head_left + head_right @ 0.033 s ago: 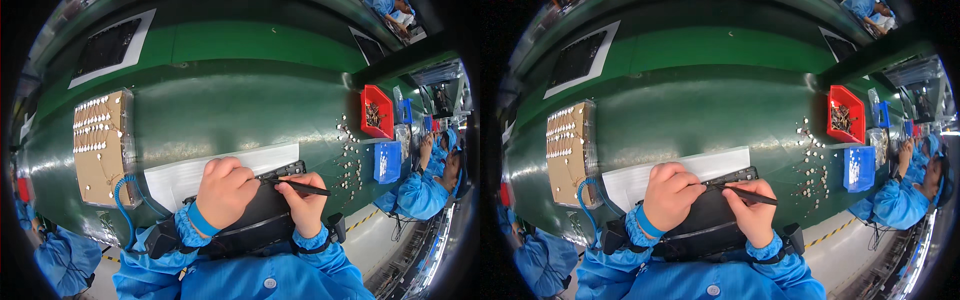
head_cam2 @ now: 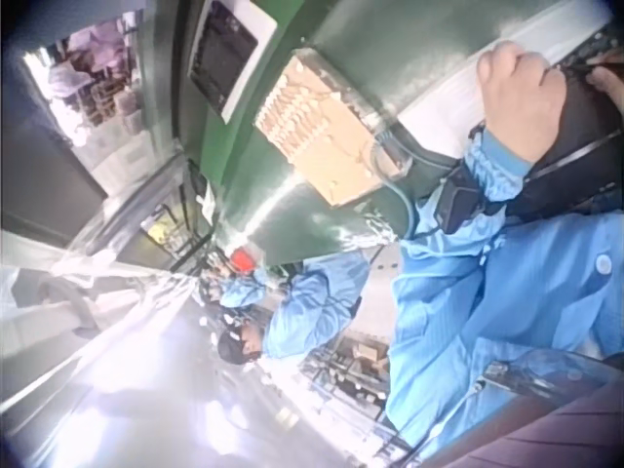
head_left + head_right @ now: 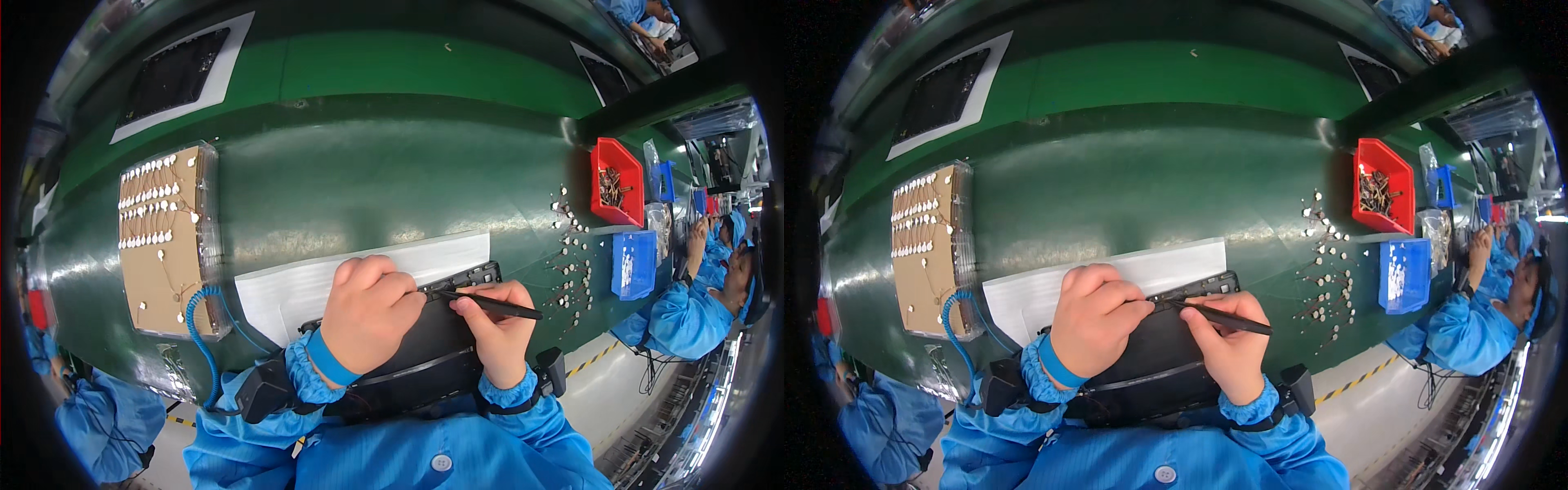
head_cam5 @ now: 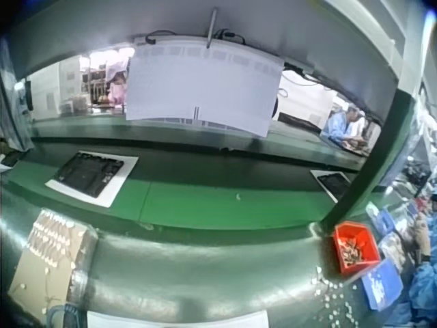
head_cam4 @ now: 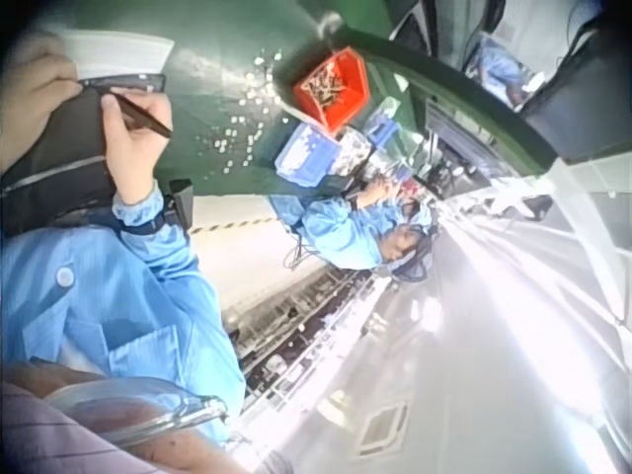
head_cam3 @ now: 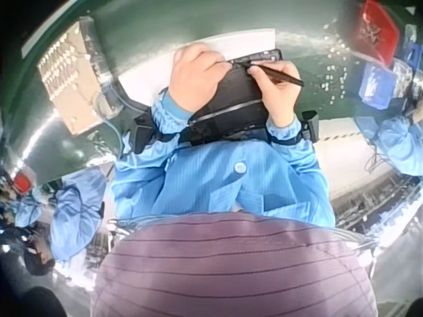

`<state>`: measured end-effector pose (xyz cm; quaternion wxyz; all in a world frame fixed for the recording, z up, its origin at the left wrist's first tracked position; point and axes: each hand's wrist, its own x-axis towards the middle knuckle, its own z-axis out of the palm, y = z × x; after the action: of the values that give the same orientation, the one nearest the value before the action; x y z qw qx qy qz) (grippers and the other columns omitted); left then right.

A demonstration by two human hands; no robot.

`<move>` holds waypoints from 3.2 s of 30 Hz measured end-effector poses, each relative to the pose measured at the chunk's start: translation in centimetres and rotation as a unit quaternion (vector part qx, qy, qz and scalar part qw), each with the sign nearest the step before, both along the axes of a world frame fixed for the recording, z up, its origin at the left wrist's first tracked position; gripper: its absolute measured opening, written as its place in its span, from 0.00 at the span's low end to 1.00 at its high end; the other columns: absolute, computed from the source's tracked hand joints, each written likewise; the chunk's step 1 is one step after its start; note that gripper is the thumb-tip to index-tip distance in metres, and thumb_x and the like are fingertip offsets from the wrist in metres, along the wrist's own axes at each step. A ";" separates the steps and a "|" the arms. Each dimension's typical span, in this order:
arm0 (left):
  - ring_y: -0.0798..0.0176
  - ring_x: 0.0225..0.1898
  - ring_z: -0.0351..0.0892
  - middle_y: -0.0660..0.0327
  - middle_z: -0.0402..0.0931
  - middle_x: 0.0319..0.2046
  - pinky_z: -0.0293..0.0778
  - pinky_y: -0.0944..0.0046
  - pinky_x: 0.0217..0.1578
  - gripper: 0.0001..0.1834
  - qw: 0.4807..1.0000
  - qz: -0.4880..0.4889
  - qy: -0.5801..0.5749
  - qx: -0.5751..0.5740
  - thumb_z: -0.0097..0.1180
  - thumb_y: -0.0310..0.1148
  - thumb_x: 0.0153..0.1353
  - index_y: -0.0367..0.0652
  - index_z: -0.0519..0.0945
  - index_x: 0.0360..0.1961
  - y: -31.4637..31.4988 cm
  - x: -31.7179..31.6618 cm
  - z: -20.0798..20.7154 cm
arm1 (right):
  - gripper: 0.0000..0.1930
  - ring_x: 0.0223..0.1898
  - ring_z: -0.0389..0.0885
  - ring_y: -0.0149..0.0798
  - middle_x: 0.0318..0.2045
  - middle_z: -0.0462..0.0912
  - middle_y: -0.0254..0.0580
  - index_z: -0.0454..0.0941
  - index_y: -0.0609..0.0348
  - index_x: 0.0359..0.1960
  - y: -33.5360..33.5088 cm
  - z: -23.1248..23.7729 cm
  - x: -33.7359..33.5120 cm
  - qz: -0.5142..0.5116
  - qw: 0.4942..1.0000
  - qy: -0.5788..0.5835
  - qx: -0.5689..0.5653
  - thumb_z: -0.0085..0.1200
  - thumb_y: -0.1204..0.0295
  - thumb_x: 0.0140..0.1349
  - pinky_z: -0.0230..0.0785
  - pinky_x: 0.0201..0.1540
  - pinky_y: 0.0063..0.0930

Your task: The person applies adhesive strips to a laptop chassis and assembles small electronic components onto it, using tweezers and a precision tool.

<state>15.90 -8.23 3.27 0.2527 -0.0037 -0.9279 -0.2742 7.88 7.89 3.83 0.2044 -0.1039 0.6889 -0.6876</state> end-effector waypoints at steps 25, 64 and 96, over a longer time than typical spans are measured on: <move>0.62 0.37 0.68 0.68 0.70 0.28 0.63 0.61 0.38 0.10 0.999 -0.002 -0.039 0.013 0.54 0.28 0.39 0.46 0.80 0.28 0.3 -0.2 -0.1 | 0.11 0.35 0.78 0.33 0.32 0.79 0.49 0.67 0.65 0.30 -0.2 -0.5 0.1 0.013 0.999 0.039 0.003 0.57 0.86 0.49 0.72 0.40 0.23; 0.53 0.36 0.70 0.59 0.74 0.27 0.64 0.56 0.40 0.12 1.000 0.002 -0.008 -0.007 0.48 0.19 0.37 0.41 0.77 0.27 0.4 -0.2 0.3 | 0.06 0.34 0.74 0.29 0.32 0.76 0.41 0.68 0.62 0.31 3.6 1.3 0.2 -0.056 0.992 0.100 -0.056 0.53 0.82 0.54 0.68 0.38 0.21; 0.52 0.35 0.70 0.59 0.74 0.26 0.64 0.57 0.38 0.13 0.999 -0.012 0.031 -0.027 0.46 0.16 0.36 0.41 0.76 0.26 0.6 -0.2 0.1 | 0.03 0.26 0.74 0.30 0.21 0.76 0.35 0.76 0.63 0.27 10.6 2.7 3.0 0.168 0.939 0.132 0.269 0.55 0.76 0.53 0.66 0.29 0.22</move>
<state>15.68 -7.67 3.38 0.2778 -0.0301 -0.9266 -0.2516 10.87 18.50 6.48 0.2445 -0.2488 0.8415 -0.4125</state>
